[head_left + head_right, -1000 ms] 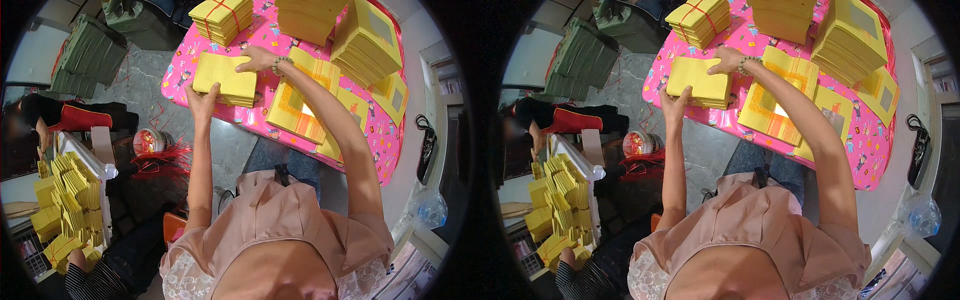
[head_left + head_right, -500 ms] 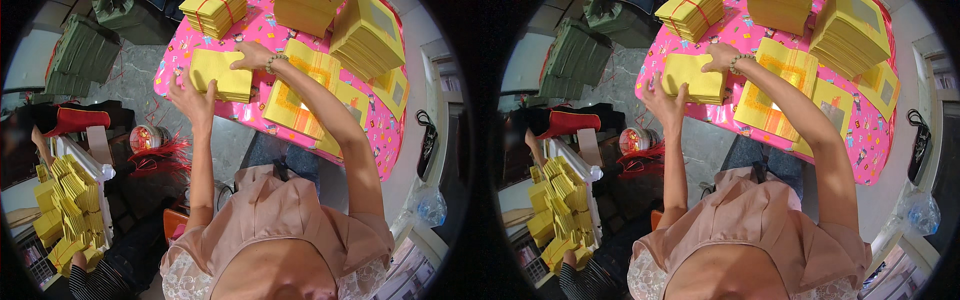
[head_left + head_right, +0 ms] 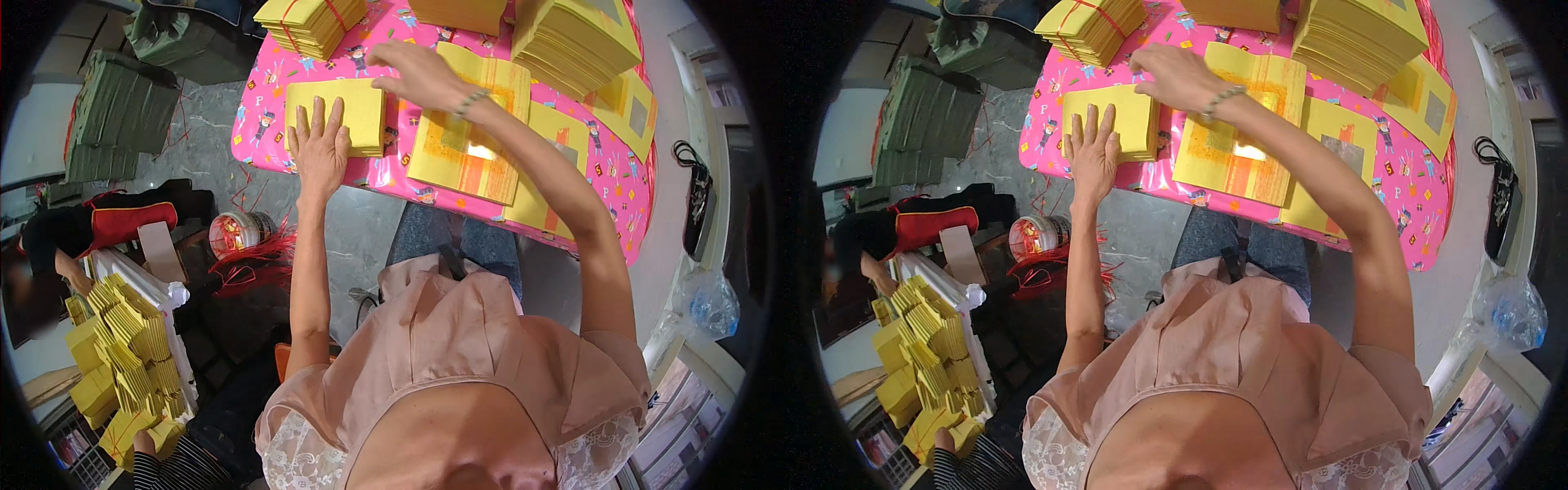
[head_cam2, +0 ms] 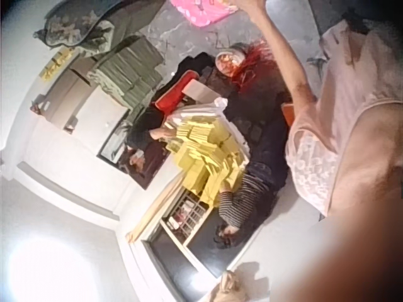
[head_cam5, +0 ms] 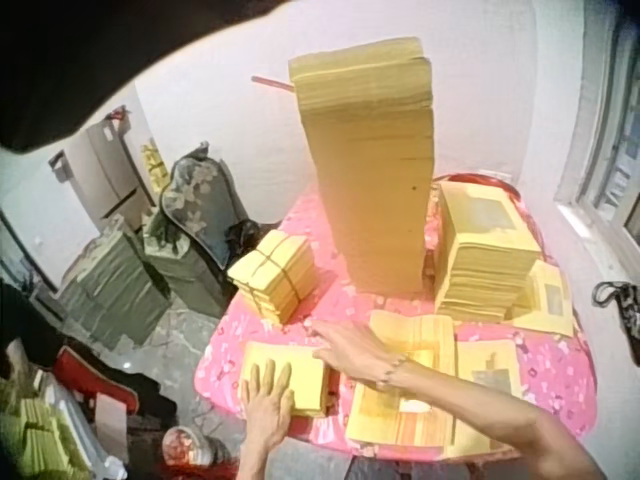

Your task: The person is stacking and sorting yellow joss paper sheets on a pink table.

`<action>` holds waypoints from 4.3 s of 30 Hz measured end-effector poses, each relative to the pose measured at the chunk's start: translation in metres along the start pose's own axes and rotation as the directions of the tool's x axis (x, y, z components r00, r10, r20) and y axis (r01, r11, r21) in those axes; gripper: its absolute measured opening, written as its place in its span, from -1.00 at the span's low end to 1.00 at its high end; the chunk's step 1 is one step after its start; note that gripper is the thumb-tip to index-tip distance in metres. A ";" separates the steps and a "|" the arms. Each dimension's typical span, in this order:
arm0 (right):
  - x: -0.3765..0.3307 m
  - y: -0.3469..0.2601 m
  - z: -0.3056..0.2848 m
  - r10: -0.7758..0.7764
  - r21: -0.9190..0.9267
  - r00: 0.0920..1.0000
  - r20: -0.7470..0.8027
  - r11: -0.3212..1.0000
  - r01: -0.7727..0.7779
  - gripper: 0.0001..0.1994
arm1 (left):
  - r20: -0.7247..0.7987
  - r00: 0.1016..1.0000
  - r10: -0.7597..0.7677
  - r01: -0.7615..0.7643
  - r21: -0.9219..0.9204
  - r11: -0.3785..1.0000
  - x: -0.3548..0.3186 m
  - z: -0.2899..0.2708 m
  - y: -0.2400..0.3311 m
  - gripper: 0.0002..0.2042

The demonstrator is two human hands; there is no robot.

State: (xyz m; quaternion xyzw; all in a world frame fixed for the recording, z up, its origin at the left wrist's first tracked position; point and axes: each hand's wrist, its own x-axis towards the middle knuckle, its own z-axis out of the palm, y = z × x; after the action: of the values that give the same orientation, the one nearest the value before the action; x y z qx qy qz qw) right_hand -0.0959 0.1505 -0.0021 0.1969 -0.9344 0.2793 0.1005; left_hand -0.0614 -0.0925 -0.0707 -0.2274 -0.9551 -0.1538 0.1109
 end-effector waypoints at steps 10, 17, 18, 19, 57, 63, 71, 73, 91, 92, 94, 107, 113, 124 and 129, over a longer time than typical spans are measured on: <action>-0.183 -0.032 -0.084 0.091 0.002 0.979 0.182 0.996 -0.093 -0.67 | 0.039 0.999 0.034 -0.036 0.051 0.998 0.005 -0.005 -0.008 -0.49; -0.221 -0.031 -0.063 -0.058 -0.202 0.998 -0.037 0.978 0.050 -0.63 | 0.015 0.999 0.041 -0.041 0.013 0.999 0.017 -0.022 0.001 -0.51; -0.221 -0.031 -0.062 -0.067 -0.226 0.997 -0.030 0.972 0.058 -0.65 | -0.011 0.997 0.074 -0.074 0.001 0.997 0.019 -0.026 0.002 -0.53; -0.221 -0.030 -0.061 -0.064 -0.222 0.997 -0.033 0.974 0.055 -0.65 | -0.037 0.994 0.105 -0.106 -0.011 0.994 0.020 -0.030 0.002 -0.54; -0.222 -0.016 -0.048 0.273 0.473 0.957 -0.097 0.859 -0.197 -0.88 | 0.050 0.799 0.599 -0.513 -0.465 0.722 0.006 -0.042 0.119 -0.84; -0.220 -0.023 -0.061 0.068 0.152 0.983 -0.168 0.988 -0.042 -0.76 | 0.052 0.787 0.615 -0.560 -0.360 0.747 0.009 -0.046 0.127 -0.85; -0.200 0.008 -0.077 0.003 -0.175 0.995 0.097 0.984 0.014 -0.44 | 0.048 0.723 0.689 -0.648 -0.300 0.700 0.033 -0.049 0.131 -0.87; -0.196 0.017 -0.080 -0.014 -0.155 0.989 0.148 0.987 0.037 -0.49 | 0.047 0.738 0.673 -0.628 -0.319 0.710 0.041 -0.051 0.131 -0.87; -0.147 0.123 -0.065 0.599 0.517 0.800 -0.008 0.688 -0.510 -0.45 | -0.005 0.815 0.579 -0.573 -0.155 0.805 0.063 -0.014 0.172 -0.33; -0.143 0.123 -0.063 0.596 0.517 0.803 -0.011 0.691 -0.506 -0.45 | 0.045 0.819 0.573 -0.563 -0.131 0.816 0.064 -0.012 0.170 -0.28; -0.140 0.117 -0.054 0.620 0.566 0.777 -0.105 0.680 -0.466 -0.51 | 0.071 0.826 0.559 -0.546 -0.147 0.825 0.063 -0.009 0.169 -0.27; -0.138 0.099 -0.063 0.716 0.445 0.692 -0.096 0.653 -0.613 -0.62 | 0.177 0.834 0.523 -0.493 -0.187 0.849 0.063 0.000 0.168 -0.30; -0.133 0.089 -0.075 0.697 0.346 0.717 -0.020 0.678 -0.649 -0.68 | 0.143 0.848 0.511 -0.484 -0.190 0.855 0.061 0.001 0.167 -0.35; -0.134 0.090 -0.076 0.715 0.336 0.699 0.009 0.656 -0.676 -0.63 | 0.138 0.854 0.501 -0.472 -0.198 0.859 0.060 0.000 0.167 -0.39; -0.131 0.088 -0.078 0.702 0.268 0.712 -0.025 0.691 -0.672 -0.61 | 0.146 0.852 0.503 -0.471 -0.206 0.857 0.062 0.000 0.168 -0.39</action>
State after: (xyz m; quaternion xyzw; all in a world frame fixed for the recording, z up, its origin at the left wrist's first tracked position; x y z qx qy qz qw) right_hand -0.0094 0.3024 -0.0193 -0.1745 -0.8908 0.4189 0.0226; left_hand -0.0366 0.0749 -0.0126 -0.4850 -0.8562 -0.1750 0.0332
